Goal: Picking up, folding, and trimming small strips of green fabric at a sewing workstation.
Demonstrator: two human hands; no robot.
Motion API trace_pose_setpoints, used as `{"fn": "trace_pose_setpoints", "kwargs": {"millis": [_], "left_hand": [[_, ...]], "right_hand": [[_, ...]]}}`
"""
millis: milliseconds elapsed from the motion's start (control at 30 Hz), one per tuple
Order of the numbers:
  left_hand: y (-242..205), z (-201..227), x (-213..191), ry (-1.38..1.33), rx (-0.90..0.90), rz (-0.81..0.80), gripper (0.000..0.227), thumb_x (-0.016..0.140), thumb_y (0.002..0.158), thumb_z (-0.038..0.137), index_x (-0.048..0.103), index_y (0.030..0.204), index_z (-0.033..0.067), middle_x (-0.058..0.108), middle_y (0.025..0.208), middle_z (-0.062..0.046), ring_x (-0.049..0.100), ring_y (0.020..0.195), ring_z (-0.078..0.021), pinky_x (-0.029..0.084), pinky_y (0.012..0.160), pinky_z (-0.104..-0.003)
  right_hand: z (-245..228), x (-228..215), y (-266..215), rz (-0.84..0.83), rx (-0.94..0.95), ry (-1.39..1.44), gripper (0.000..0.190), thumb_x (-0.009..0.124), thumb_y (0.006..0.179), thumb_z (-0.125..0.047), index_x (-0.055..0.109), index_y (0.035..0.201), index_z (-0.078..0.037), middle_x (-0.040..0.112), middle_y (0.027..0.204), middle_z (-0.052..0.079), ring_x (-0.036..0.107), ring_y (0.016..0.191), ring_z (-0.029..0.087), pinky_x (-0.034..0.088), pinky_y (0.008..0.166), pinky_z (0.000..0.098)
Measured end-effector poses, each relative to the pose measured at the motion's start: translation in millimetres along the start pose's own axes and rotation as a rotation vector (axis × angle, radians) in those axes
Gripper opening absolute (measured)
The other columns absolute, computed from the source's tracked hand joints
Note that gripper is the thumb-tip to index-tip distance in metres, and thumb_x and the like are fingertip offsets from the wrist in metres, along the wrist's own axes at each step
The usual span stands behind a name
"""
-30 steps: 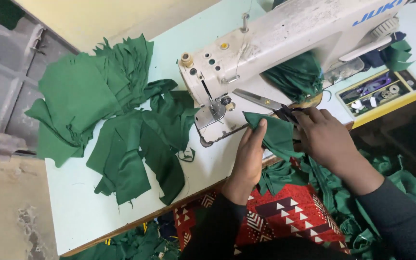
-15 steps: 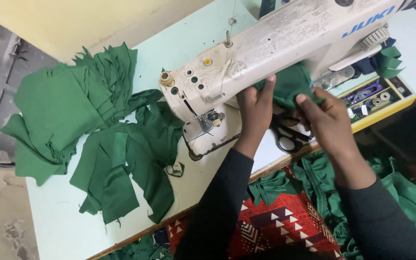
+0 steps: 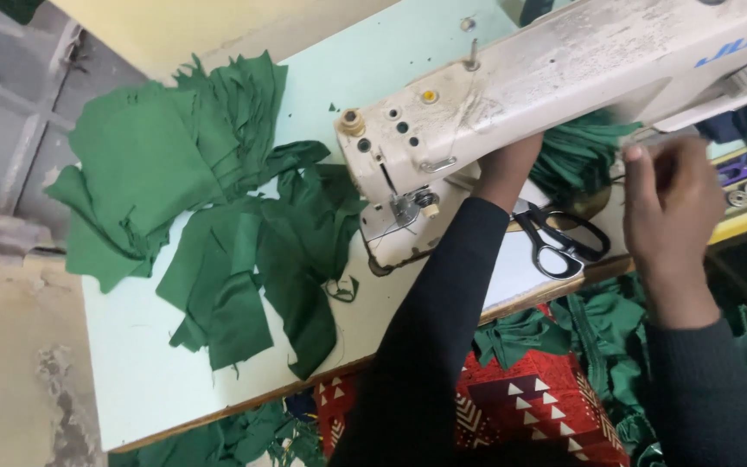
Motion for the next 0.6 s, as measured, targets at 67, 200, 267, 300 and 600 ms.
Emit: {"fn": "trace_pose_setpoints", "kwargs": {"millis": [67, 200, 267, 300, 600], "left_hand": [[2, -8, -16, 0.079, 0.039, 0.054, 0.040, 0.046, 0.108, 0.041, 0.058, 0.107, 0.0032, 0.065, 0.096, -0.019, 0.063, 0.100, -0.0403, 0.046, 0.089, -0.048], [7, -13, -71, 0.272, 0.122, 0.162, 0.042, 0.044, 0.107, 0.042, 0.055, 0.104, 0.0013, 0.064, 0.093, -0.022, 0.064, 0.096, -0.0462, 0.045, 0.086, -0.049], [-30, 8, -124, 0.378, 0.043, 0.060, 0.025, 0.051, 0.106, 0.031, 0.064, 0.110, 0.0102, 0.069, 0.099, -0.013, 0.067, 0.089, -0.0333, 0.049, 0.077, -0.042], [-51, 19, -145, 0.454, -0.042, -0.063, 0.018, 0.058, 0.106, 0.021, 0.072, 0.116, 0.0190, 0.075, 0.106, -0.003, 0.069, 0.083, -0.0204, 0.053, 0.068, -0.035], [-85, -11, -295, 1.222, 0.045, 0.190, 0.005, 0.070, 0.095, 0.018, 0.065, 0.094, 0.0172, 0.063, 0.086, -0.003, 0.060, 0.074, -0.0238, 0.044, 0.060, -0.040]], "right_hand": [[-3, -15, -33, 0.012, -0.192, 0.020, 0.033, 0.063, 0.129, -0.023, 0.060, 0.112, 0.005, 0.058, 0.098, 0.016, 0.053, 0.087, 0.031, 0.039, 0.080, 0.0437], [-57, -23, -70, -0.383, -0.444, 0.169, 0.038, 0.056, 0.103, -0.020, 0.065, 0.128, 0.008, 0.067, 0.125, 0.025, 0.064, 0.121, 0.043, 0.049, 0.109, 0.0513], [-29, 4, -100, -0.419, -0.492, 0.046, 0.055, 0.052, 0.100, -0.030, 0.055, 0.144, 0.003, 0.057, 0.145, 0.024, 0.052, 0.139, 0.044, 0.042, 0.115, 0.0578], [-13, 15, -117, -0.446, -0.521, -0.107, 0.074, 0.048, 0.097, -0.041, 0.045, 0.160, -0.002, 0.047, 0.165, 0.023, 0.040, 0.156, 0.044, 0.036, 0.120, 0.0642], [-64, 25, -87, -0.379, -0.553, -0.153, 0.064, 0.045, 0.107, -0.035, 0.054, 0.157, 0.004, 0.058, 0.158, 0.028, 0.049, 0.150, 0.047, 0.039, 0.117, 0.0594]]}}
Point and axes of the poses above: each hand's wrist, its own y-axis towards the middle knuckle, its own x-axis out of the palm, z = x × y, the point moved 1 cm from there along y, towards the middle knuckle
